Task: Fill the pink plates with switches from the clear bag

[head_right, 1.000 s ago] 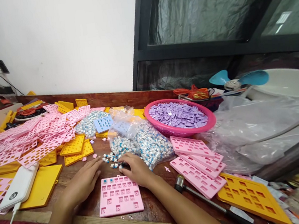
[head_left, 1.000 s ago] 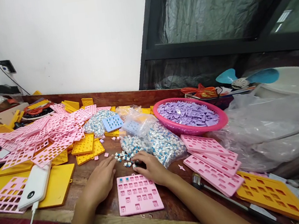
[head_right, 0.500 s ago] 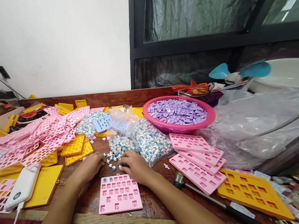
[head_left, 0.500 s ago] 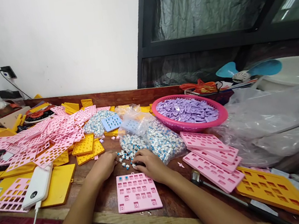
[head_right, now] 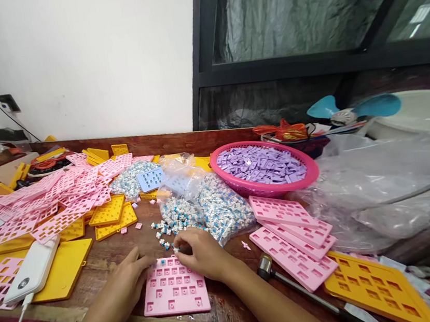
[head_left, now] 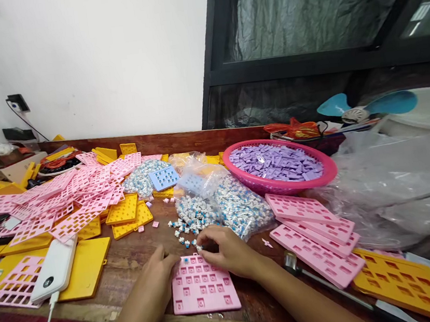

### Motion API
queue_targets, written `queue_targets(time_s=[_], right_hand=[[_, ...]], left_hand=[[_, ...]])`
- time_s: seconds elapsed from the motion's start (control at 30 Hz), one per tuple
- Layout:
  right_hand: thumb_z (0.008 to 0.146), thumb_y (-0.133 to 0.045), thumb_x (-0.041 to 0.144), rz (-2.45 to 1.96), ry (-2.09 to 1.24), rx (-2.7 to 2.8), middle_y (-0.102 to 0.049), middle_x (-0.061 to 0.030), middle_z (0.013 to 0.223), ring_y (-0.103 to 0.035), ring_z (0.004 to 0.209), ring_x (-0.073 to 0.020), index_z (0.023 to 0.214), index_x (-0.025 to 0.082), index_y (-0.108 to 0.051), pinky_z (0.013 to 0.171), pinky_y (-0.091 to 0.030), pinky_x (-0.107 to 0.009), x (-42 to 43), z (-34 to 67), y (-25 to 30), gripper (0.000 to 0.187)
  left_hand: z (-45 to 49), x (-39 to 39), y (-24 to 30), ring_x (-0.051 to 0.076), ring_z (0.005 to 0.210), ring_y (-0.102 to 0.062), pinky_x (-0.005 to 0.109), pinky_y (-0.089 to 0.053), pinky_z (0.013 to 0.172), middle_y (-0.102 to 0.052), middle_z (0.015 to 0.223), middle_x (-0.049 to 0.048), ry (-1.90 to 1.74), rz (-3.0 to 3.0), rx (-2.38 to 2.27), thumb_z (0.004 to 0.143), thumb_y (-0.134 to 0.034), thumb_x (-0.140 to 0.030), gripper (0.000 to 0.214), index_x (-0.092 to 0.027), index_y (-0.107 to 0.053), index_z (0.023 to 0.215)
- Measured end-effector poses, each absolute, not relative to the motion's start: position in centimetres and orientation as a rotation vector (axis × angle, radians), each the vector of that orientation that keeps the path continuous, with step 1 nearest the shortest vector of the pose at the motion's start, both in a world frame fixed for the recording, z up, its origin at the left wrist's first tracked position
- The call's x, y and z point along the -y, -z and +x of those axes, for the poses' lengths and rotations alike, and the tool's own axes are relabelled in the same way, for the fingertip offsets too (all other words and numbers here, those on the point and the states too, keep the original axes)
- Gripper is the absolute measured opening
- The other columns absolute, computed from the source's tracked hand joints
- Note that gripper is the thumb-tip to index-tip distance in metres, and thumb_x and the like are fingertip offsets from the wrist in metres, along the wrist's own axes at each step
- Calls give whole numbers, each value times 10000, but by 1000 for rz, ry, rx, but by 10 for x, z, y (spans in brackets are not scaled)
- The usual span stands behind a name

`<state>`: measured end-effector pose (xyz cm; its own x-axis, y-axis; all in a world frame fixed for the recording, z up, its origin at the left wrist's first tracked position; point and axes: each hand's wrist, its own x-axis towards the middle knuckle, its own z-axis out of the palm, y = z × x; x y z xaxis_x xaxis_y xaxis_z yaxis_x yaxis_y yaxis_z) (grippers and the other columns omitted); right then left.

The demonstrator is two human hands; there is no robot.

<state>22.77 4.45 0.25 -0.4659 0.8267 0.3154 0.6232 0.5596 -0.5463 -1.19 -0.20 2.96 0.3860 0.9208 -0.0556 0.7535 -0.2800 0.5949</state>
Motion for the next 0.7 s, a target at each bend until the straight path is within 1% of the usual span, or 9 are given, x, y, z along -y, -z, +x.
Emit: queue_targets(time_s=[0.07,0.2,0.33,0.43,0.5,0.63,0.7], right_hand=[[817,-729,138,-1149,-524,2308,-719,-24,877,-635,839,-198,910,208,-714,775,-454,-311,-41,225,-3,117],[865,-764,252,-1085,-558,2340,-729,-39,915,-638,906,-214,954,233,-773,817,-449,-326,-42,218,6,92],[850,-789,238,-1123,-667,2248,-716,-39,914,-632,921,-208,967,258,-806,810,-457,-316,-44,209,12,120],[862,-775,227,-1169,-699,2250,-702,-37,868,-623,909,-213,981,267,-816,787,-453,-319,-41,205,10,132],[883,-753,241,-1199,-683,2254,-690,-44,861,-615,901,-218,990,268,-818,778,-450,-325,-39,204,9,128],[888,-749,271,-1242,-649,2197,-694,-53,899,-613,913,-225,975,273,-820,793,-451,-340,-35,204,12,112],[890,-748,278,-1254,-662,2152,-694,-52,907,-616,908,-221,973,275,-820,800,-453,-342,-34,204,14,110]], left_hand=[[-12,2,-24,195,901,-609,301,-415,796,-589,990,58,-378,2108,-1427,998,-391,-243,309,-208,-685,907],[-15,-5,-20,188,913,-615,293,-402,806,-621,980,33,-426,2061,-1387,905,-528,-166,151,-210,-670,879],[-19,-14,-13,174,915,-623,272,-414,818,-661,938,5,-593,2010,-1317,815,-611,-88,146,-212,-683,843],[-23,-20,-6,171,907,-631,259,-427,804,-685,922,-7,-676,1975,-1270,777,-676,-87,154,-221,-718,841],[-27,-22,-4,166,891,-637,255,-435,796,-694,920,-7,-688,1964,-1231,795,-684,-109,152,-231,-751,858],[-30,-20,-5,150,855,-644,249,-439,789,-695,905,-1,-673,2008,-1134,898,-602,-142,207,-247,-780,885],[-29,-20,-5,145,843,-646,243,-438,782,-692,894,0,-695,2030,-1141,904,-593,-131,212,-236,-776,879]])
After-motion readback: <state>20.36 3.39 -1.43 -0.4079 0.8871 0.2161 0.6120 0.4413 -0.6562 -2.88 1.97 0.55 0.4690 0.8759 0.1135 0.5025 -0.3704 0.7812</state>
